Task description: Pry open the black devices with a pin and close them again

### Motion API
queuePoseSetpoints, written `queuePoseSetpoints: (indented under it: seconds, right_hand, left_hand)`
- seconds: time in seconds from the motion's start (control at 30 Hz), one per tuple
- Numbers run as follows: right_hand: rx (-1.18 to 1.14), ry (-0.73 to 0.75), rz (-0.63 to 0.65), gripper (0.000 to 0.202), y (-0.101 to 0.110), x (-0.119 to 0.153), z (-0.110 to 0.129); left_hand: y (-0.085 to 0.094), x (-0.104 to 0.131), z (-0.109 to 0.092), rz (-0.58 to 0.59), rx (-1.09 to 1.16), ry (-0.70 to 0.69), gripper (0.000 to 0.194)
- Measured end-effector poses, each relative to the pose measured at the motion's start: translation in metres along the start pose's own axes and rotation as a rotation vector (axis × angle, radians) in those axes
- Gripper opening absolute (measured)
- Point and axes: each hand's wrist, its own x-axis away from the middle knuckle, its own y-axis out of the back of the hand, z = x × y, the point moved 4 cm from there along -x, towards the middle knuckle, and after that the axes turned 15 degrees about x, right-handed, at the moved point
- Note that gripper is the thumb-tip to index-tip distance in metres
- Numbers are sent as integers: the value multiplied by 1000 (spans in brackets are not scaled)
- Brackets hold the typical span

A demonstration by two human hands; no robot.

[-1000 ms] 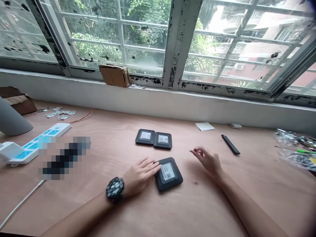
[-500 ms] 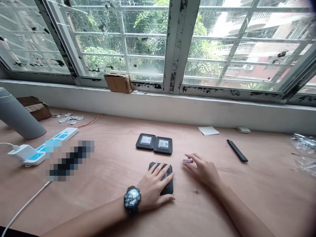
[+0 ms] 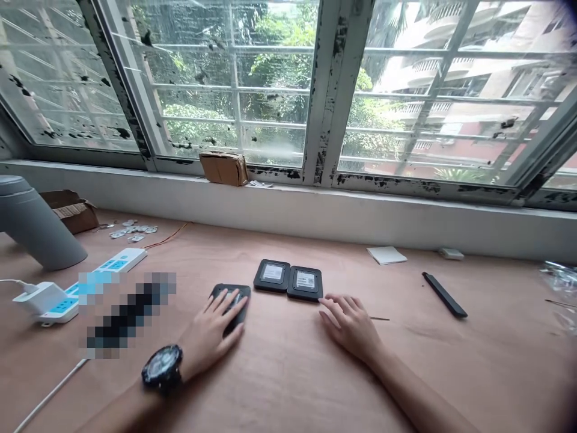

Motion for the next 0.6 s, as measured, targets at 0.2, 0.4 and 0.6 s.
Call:
queuePoseSetpoints:
  seconds: [0.2, 0.4, 0.6]
  right_hand:
    - [0, 6, 64, 43, -19, -36, 18]
    - [-16, 20, 131, 42, -13, -28, 24]
    - [-61, 29, 219, 47, 40, 30, 49]
  left_hand:
    - [-7, -57, 53, 69, 63, 102, 59]
    - [-21, -97, 52, 144, 82, 1, 62]
    - [-37, -110, 35, 146, 79, -44, 49]
